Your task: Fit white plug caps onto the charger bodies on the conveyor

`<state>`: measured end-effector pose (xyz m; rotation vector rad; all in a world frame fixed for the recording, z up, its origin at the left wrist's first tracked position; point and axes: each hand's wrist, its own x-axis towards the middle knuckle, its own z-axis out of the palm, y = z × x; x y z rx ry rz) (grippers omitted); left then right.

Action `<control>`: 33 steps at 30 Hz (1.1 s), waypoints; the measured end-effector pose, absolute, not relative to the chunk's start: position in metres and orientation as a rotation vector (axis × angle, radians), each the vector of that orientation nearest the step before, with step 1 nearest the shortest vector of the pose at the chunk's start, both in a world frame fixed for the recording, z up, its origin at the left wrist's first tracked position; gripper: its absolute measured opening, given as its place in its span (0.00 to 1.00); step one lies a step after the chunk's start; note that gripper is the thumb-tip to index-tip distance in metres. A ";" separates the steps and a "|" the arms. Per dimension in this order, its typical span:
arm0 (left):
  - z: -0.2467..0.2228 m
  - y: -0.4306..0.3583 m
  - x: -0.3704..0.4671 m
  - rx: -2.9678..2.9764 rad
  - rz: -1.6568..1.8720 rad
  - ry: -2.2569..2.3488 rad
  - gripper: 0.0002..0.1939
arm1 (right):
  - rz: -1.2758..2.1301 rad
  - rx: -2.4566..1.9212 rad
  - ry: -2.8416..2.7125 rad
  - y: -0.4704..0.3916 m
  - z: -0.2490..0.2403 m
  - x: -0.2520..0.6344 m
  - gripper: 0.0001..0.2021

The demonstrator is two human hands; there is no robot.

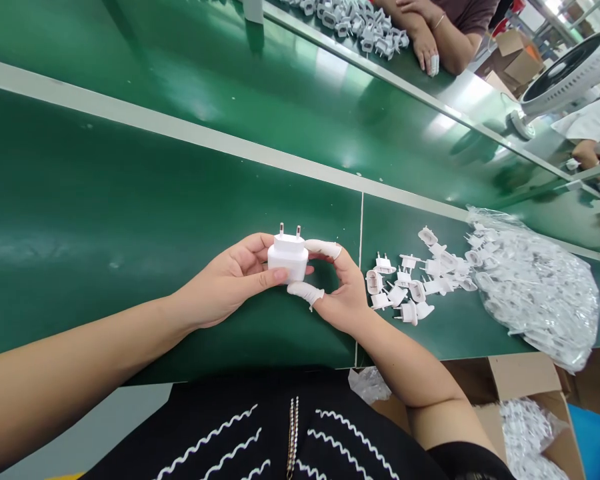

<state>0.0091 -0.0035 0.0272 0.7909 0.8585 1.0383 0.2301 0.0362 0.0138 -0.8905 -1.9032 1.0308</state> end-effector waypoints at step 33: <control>0.022 -0.012 0.002 0.846 0.883 0.726 0.25 | 0.659 -0.620 -2.060 0.032 0.024 0.234 0.27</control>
